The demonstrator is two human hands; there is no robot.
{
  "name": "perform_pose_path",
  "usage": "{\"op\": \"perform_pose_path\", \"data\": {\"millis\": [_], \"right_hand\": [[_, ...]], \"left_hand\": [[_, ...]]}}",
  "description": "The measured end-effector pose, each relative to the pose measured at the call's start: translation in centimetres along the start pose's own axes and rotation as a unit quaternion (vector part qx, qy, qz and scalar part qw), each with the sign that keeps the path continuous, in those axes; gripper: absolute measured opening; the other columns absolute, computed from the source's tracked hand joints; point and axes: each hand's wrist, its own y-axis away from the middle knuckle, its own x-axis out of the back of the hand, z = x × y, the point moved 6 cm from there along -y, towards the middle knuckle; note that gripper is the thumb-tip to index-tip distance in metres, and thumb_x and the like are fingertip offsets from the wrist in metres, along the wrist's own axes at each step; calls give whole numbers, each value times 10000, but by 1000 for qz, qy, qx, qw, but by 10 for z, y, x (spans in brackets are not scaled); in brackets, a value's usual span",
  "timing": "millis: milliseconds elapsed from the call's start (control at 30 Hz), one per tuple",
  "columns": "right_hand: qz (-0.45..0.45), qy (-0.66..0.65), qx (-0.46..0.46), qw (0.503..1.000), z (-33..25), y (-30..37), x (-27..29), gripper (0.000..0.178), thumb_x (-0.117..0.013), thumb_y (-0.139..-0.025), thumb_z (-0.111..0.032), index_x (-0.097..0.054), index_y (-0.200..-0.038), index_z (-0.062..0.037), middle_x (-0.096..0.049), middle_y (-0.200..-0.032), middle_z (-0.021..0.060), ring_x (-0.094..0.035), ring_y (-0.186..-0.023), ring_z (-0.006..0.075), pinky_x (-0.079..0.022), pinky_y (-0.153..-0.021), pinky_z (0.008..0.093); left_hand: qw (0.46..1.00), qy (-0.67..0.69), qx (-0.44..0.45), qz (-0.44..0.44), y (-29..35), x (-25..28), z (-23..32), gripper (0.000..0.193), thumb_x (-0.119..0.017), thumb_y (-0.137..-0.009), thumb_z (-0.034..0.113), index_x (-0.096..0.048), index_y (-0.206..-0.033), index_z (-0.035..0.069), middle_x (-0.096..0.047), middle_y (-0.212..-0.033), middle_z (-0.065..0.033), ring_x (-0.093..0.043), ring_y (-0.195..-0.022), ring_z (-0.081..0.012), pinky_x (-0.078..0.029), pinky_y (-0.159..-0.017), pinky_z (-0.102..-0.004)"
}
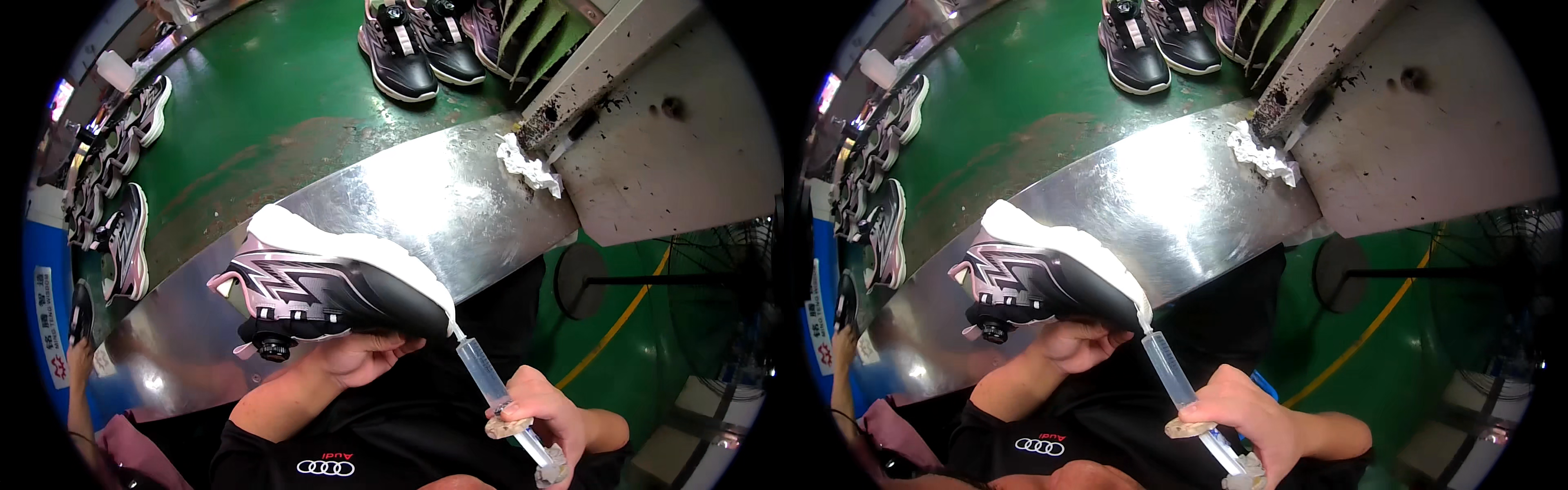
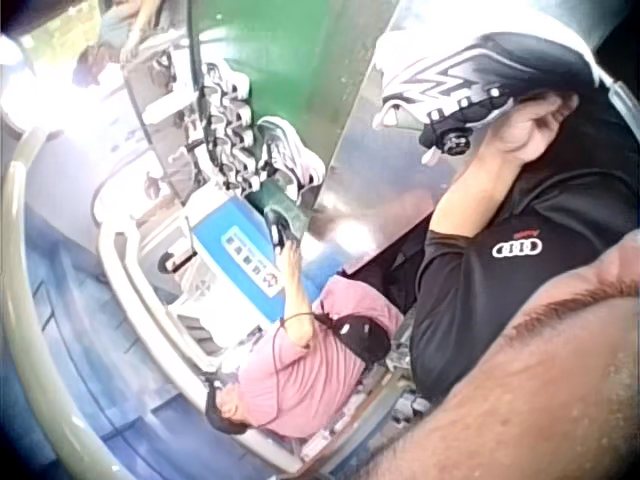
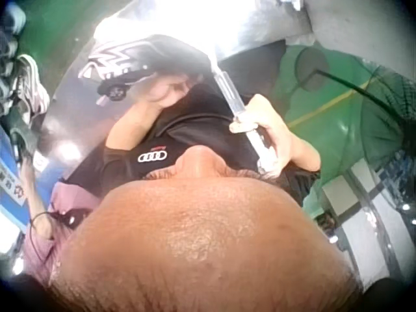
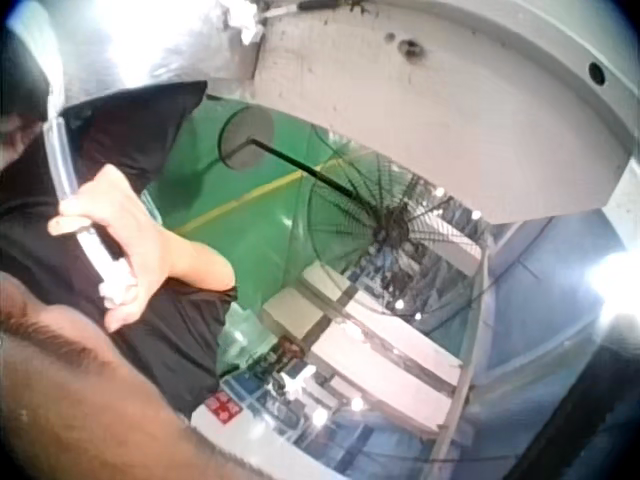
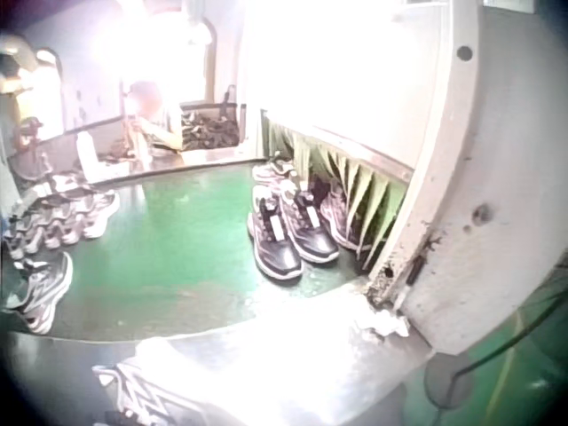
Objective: The person applies adhesive around the sole edges of shoes using a syringe and places the shoes onto a conveyor belt.
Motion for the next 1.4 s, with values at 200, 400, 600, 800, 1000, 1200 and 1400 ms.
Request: {"op": "perform_pose_path", "data": {"millis": [200,400,600,800,1000,1200,1400], "right_hand": [[9,53,22,998,5,2,-6,815,-655,-703,-593,-453,-1233,-8,-621,-1013,98,-535,-802,214,-356,-717,346],[17,89,40,995,9,1,-15,830,-664,-706,-580,-419,-1263,-15,-623,-1000,89,-547,-789,219,-350,-713,356],[5,155,32,987,23,7,-24,873,-766,-585,-583,-466,-1206,-48,-552,-993,127,-453,-719,211,-307,-634,331],[57,226,74,970,25,1,-37,766,-776,-608,-506,-508,-1146,-31,-573,-976,89,-469,-692,220,-353,-607,328],[62,270,94,956,32,1,-46,758,-783,-598,-486,-511,-1154,-48,-564,-1028,103,-470,-700,212,-350,-606,329],[69,296,118,945,34,3,-51,767,-787,-593,-475,-505,-1164,-48,-559,-1039,108,-470,-712,212,-356,-606,323],[71,301,126,943,36,6,-54,766,-786,-599,-466,-499,-1171,-46,-559,-1037,114,-470,-704,213,-367,-609,323]], "left_hand": [[999,47,-5,-25,-10,-6,4,596,-572,-828,-79,-438,-1313,240,-516,-1276,-25,-517,-1160,-189,-463,-964,-349],[999,43,-25,-16,-15,-3,4,438,-596,-831,-47,-536,-1215,156,-573,-1195,-25,-534,-1135,-171,-460,-963,-317],[998,41,-46,-3,-18,-9,8,320,-607,-841,-9,-578,-1147,79,-604,-1148,-68,-569,-1087,-194,-484,-928,-292],[998,56,-29,-23,-17,-11,10,347,-622,-838,14,-556,-1175,61,-589,-1174,-93,-563,-1113,-221,-513,-882,-282],[999,29,-34,-16,-13,-11,12,477,-696,-801,159,-514,-1236,85,-585,-1184,-84,-546,-1141,-250,-534,-863,-249],[999,26,-26,-18,-11,-17,13,474,-699,-798,192,-524,-1227,89,-593,-1170,-79,-540,-1152,-246,-544,-828,-237],[999,11,-34,-6,-8,-19,12,463,-705,-793,214,-539,-1208,95,-609,-1144,-81,-570,-1113,-233,-545,-812,-232]]}}
